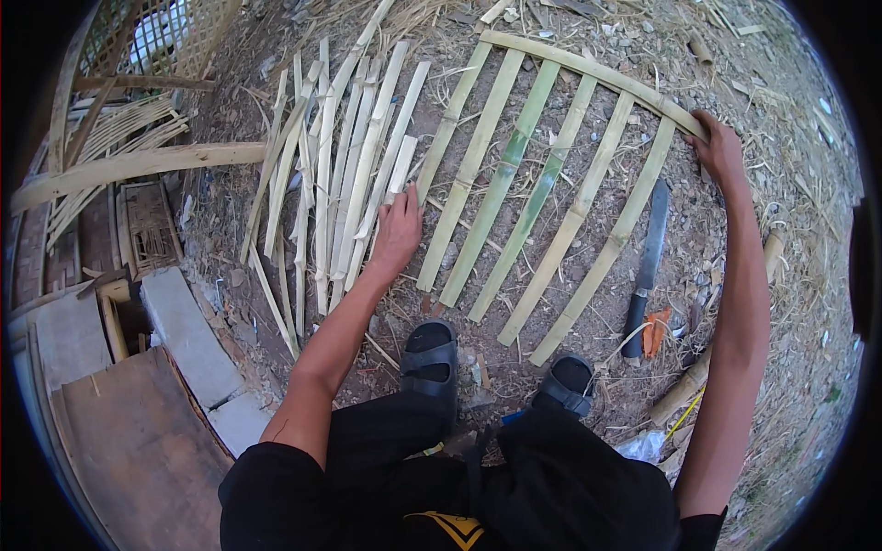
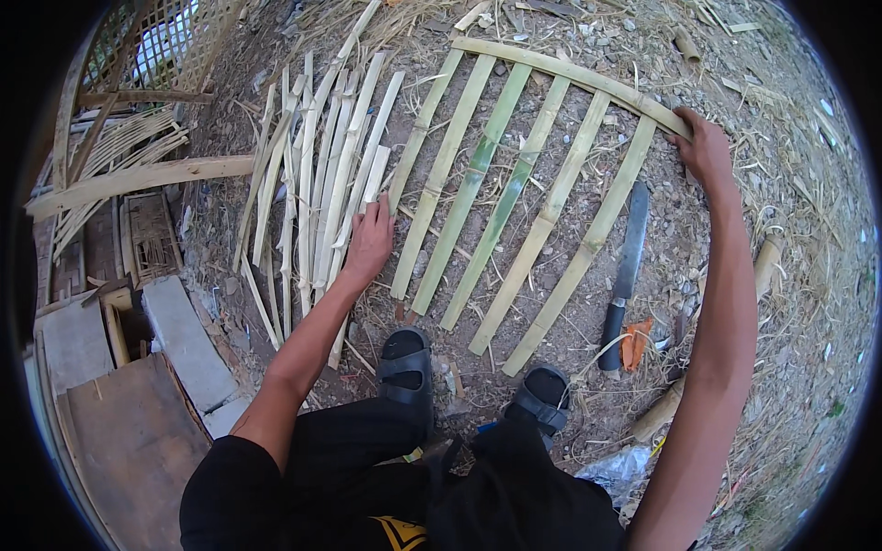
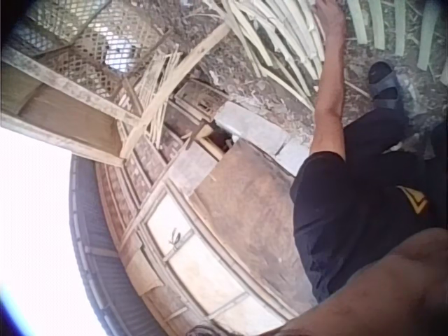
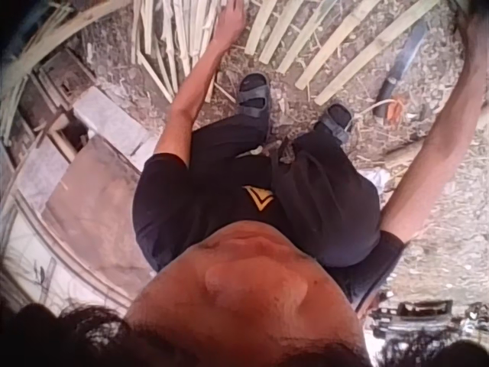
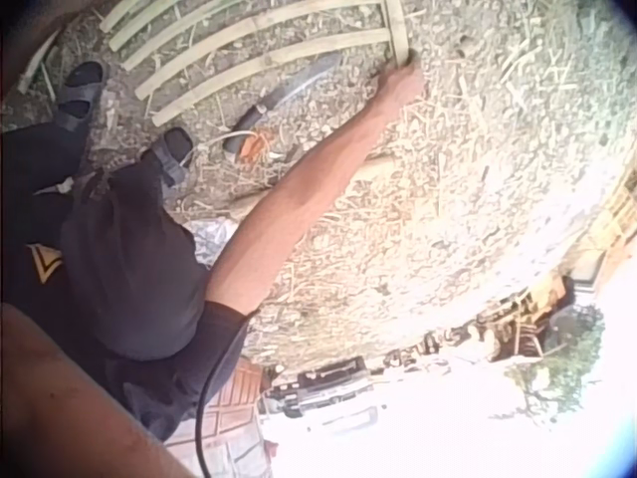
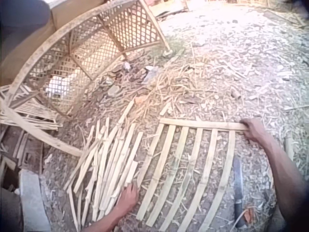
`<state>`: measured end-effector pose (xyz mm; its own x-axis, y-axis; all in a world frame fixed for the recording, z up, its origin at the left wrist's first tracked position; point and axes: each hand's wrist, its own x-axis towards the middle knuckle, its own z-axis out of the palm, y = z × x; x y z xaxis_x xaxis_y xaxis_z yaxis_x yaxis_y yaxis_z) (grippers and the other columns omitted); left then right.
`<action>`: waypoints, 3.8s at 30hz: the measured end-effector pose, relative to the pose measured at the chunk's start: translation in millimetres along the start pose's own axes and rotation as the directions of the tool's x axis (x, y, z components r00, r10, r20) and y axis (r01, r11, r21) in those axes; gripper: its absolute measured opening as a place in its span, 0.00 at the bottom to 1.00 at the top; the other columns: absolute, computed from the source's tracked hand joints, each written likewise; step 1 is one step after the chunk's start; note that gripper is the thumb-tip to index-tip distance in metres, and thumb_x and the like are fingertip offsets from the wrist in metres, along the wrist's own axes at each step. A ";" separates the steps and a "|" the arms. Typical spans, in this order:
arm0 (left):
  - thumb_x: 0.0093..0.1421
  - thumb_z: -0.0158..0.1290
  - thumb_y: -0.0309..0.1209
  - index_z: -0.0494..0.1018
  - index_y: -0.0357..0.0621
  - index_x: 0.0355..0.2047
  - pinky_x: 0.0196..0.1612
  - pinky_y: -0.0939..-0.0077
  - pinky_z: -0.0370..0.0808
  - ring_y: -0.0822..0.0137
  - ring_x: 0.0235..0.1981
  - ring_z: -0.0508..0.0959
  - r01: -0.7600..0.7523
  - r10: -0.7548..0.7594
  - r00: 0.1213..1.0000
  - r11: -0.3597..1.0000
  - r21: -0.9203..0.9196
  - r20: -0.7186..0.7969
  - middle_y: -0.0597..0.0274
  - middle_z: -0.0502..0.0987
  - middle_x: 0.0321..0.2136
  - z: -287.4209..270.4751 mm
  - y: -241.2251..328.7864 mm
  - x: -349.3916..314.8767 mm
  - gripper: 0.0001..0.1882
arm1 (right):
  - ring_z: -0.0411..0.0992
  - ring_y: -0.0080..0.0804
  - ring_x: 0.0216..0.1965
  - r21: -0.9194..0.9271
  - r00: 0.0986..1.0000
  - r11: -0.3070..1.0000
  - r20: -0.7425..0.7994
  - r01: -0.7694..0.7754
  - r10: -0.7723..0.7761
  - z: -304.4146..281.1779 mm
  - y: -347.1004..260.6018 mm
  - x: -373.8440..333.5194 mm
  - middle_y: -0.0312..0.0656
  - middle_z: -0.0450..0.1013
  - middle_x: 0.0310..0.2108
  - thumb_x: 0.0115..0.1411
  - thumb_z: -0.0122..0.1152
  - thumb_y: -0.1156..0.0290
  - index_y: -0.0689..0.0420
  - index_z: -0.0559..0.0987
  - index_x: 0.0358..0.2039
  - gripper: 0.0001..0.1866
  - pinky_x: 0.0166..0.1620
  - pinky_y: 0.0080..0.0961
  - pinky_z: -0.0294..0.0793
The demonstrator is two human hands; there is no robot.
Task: The person trims bamboo strips using a knife, fits them into a bamboo frame, and secures the frame by inserting a peg and hammering it with a bamboo piece.
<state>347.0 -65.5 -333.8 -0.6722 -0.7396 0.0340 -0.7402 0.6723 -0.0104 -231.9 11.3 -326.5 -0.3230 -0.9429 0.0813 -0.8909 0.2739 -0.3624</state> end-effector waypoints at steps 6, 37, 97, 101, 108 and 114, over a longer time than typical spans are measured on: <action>0.65 0.48 0.29 0.62 0.31 0.60 0.45 0.61 0.64 0.55 0.40 0.71 0.070 -0.066 0.996 0.996 -0.048 0.068 0.50 0.70 0.41 -3.5 8.1 1.4 0.25 | 0.76 0.53 0.41 -0.004 1.000 1.000 0.017 -0.013 0.013 -6.0 -6.8 -1.2 0.53 0.78 0.38 0.52 0.69 0.67 0.54 0.77 0.48 0.22 0.45 0.41 0.74; 0.63 0.52 0.38 0.53 0.28 0.62 0.27 0.51 0.76 0.41 0.25 0.79 0.019 0.155 0.944 0.854 -0.519 0.291 0.36 0.77 0.30 -34.4 248.6 21.5 0.35 | 0.73 0.41 0.47 -0.210 0.995 0.978 -0.090 0.010 -0.029 -8.3 -49.7 -68.0 0.43 0.77 0.38 0.59 0.61 0.69 0.58 0.74 0.46 0.16 0.56 0.57 0.59; 0.63 0.54 0.42 0.73 0.42 0.49 0.45 0.58 0.73 0.47 0.44 0.76 -0.327 0.340 0.940 0.920 -0.215 0.024 0.52 0.74 0.40 -106.3 -17.3 209.5 0.20 | 0.69 0.60 0.46 0.253 0.870 0.852 -0.071 -0.458 0.488 -29.0 -213.2 -292.3 0.64 0.67 0.46 0.61 0.53 0.79 0.74 0.64 0.58 0.25 0.49 0.46 0.68; 0.63 0.54 0.42 0.73 0.42 0.49 0.43 0.57 0.73 0.47 0.42 0.76 -0.286 0.303 0.951 0.939 -0.188 0.067 0.53 0.75 0.40 -74.1 -43.8 202.5 0.20 | 0.69 0.60 0.46 0.301 0.840 0.792 0.065 -0.531 0.539 4.8 -242.8 -298.8 0.65 0.67 0.47 0.62 0.54 0.77 0.74 0.63 0.58 0.25 0.49 0.47 0.68; 0.62 0.55 0.41 0.72 0.46 0.51 0.49 0.57 0.66 0.52 0.44 0.75 -0.263 0.270 0.958 0.961 -0.084 0.093 0.56 0.74 0.41 -34.2 -65.6 199.2 0.20 | 0.70 0.58 0.42 0.234 0.870 0.847 -0.011 -0.477 0.493 36.1 -258.3 -310.4 0.62 0.67 0.44 0.62 0.54 0.77 0.76 0.62 0.58 0.26 0.47 0.47 0.68; 0.62 0.55 0.41 0.72 0.48 0.52 0.52 0.53 0.62 0.56 0.46 0.75 -0.189 0.195 0.980 0.974 -0.123 0.034 0.58 0.75 0.43 -16.3 -70.8 198.7 0.20 | 0.69 0.58 0.43 0.231 0.851 0.824 0.045 -0.518 0.523 36.6 -267.8 -304.3 0.62 0.66 0.44 0.63 0.53 0.76 0.74 0.61 0.59 0.26 0.46 0.44 0.70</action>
<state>266.0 -259.5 -310.0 -0.8037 -0.5951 -0.0022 -0.5919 0.7990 0.1064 116.7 217.9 -288.2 -0.7261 -0.6682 -0.1620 -0.4929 0.6701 -0.5550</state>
